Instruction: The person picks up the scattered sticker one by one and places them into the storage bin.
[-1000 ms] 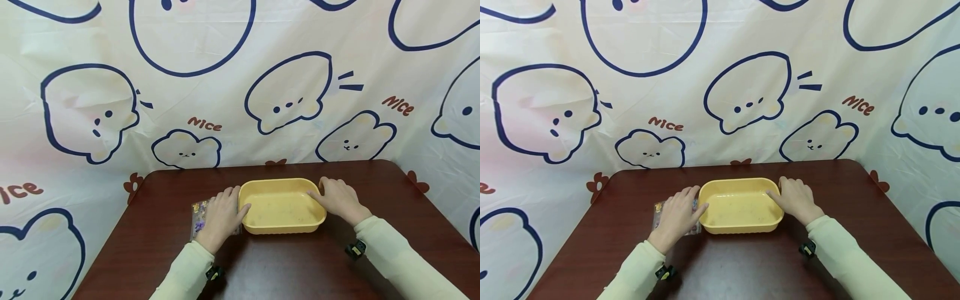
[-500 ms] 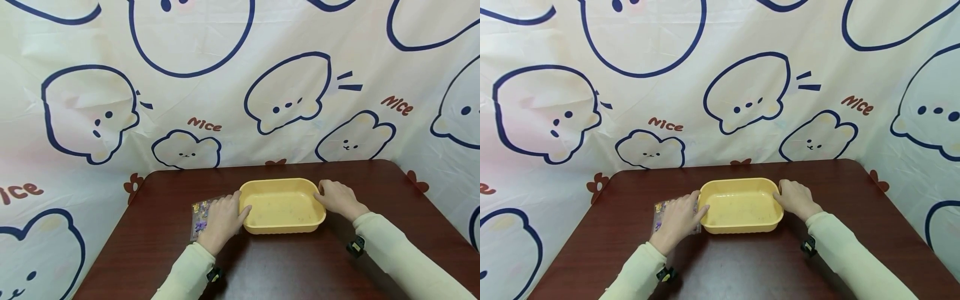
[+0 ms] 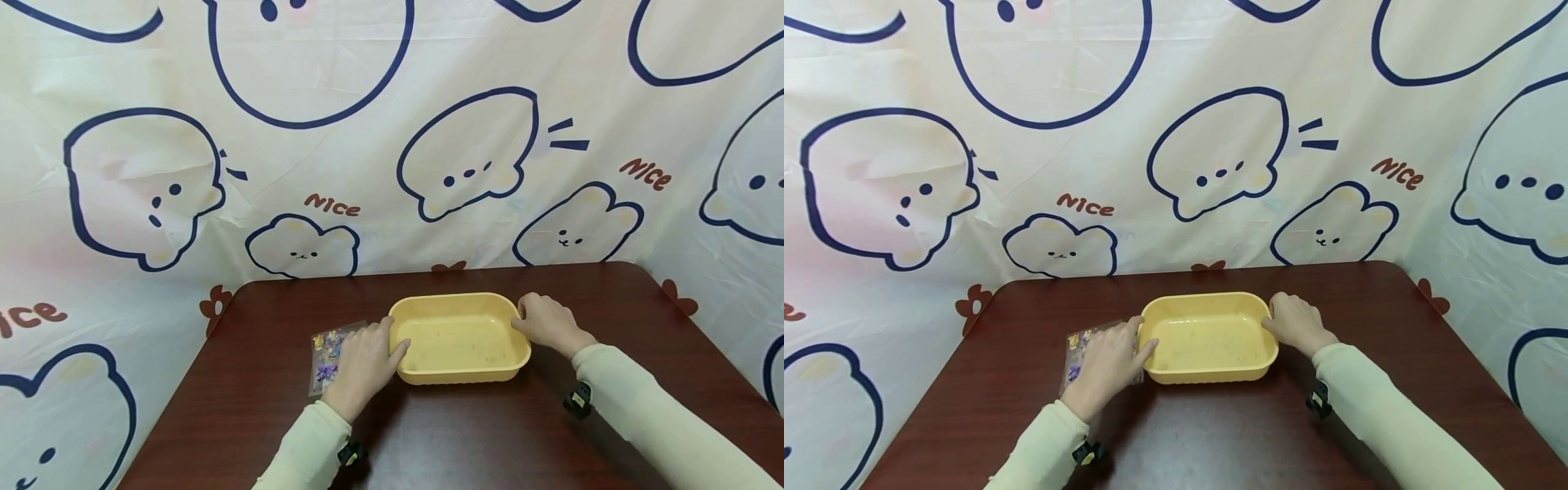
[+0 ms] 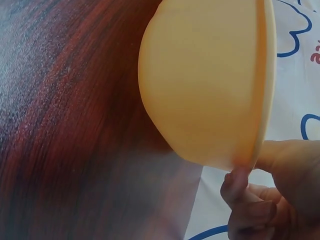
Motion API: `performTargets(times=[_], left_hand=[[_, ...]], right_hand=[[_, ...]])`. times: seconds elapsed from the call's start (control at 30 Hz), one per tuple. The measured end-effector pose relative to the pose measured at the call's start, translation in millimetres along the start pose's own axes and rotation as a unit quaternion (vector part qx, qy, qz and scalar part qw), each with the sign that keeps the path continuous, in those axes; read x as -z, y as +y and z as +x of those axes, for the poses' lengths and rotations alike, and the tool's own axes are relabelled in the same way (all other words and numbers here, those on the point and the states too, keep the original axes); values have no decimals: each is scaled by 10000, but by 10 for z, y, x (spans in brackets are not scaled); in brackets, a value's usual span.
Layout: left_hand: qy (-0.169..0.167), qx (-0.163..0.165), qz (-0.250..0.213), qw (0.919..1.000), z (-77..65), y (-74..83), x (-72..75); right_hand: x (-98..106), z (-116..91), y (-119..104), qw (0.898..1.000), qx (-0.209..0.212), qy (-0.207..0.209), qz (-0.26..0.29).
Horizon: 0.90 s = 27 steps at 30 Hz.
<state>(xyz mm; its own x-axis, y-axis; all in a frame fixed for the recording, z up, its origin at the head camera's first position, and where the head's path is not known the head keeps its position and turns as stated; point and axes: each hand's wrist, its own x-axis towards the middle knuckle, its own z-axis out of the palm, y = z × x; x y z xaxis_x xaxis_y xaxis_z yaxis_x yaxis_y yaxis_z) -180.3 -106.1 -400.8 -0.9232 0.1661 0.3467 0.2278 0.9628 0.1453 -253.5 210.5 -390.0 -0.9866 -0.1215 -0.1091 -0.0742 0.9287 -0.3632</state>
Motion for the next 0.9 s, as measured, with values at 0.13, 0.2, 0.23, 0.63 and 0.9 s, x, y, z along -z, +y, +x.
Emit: performTargets(times=[0.13,0.2,0.23,0.63,0.9], left_hand=[[107,20,16,9999,-12,-29,1],[125,41,16,9999,-15,-44,0],[138,48,24,9999,-17,-52,-1],[196,289,-74,9994,-56,-185,-25],[223,503,-153,9984,-70,-322,-61]], right_hand=[[-8,37,-2,9999,-86,-79,119],[-13,49,-2,9997,-149,-125,166],[-15,54,-1,9996,-168,-141,178],[-38,54,10,9994,-264,-142,141],[-36,63,-8,9996,-262,-85,46]])
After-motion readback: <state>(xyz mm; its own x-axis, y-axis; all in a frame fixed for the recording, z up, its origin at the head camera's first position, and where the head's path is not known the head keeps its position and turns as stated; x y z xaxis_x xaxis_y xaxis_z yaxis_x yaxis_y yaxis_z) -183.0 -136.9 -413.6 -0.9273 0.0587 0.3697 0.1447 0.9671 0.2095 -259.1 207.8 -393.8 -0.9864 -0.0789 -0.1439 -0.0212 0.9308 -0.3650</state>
